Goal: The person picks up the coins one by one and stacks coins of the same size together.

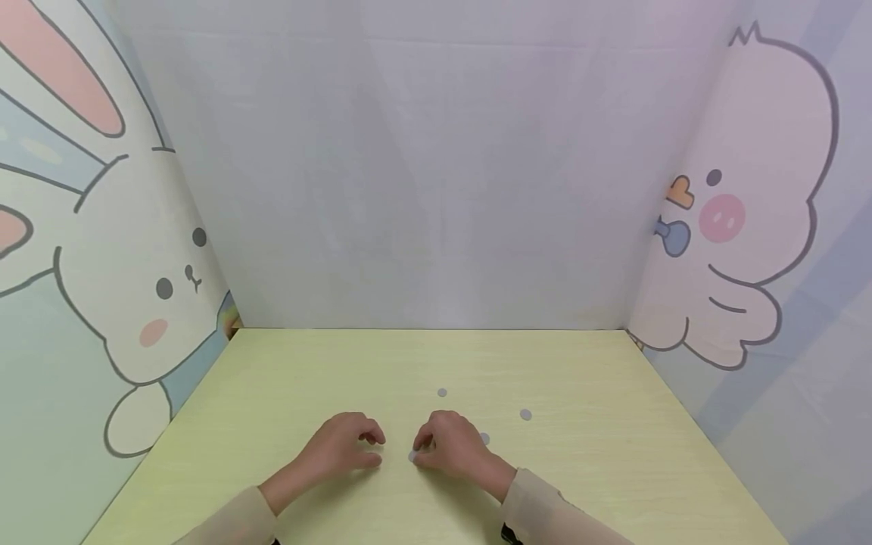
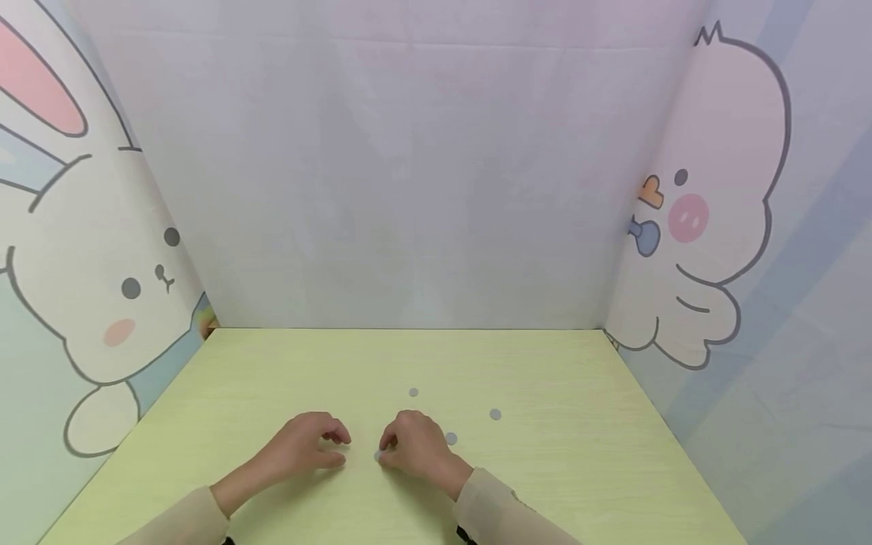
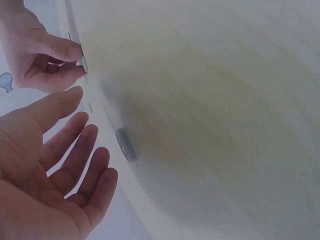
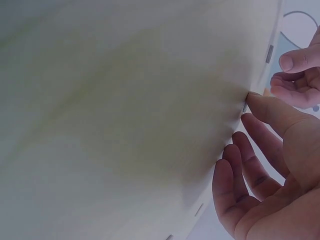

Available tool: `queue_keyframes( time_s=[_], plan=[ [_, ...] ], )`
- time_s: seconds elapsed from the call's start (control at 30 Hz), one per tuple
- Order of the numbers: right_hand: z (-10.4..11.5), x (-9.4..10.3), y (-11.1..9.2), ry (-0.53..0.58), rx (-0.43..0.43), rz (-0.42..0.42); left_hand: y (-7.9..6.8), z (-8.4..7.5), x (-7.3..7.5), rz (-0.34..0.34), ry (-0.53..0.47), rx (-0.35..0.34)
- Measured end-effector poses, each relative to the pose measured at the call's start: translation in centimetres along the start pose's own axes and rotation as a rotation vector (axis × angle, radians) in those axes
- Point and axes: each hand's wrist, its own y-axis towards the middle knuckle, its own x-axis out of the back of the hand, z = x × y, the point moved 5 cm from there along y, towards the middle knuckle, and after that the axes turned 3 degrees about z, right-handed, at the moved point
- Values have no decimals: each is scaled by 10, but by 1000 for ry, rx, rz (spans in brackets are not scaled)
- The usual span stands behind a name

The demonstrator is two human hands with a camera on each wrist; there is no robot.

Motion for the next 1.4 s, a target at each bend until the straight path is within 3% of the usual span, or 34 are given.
queue_keyframes(
  time_s=[0.27,0.63,1.4],
  plan=[
    [-1,0,1,-2,14,-3,10,-11,-11,23,9,-1],
    [0,1,0,14,29,0,20,-22,-20,1,-12,-22],
    [-3,0,3,71,29,16,26,-25,-32,-57,1,63]
  ],
)
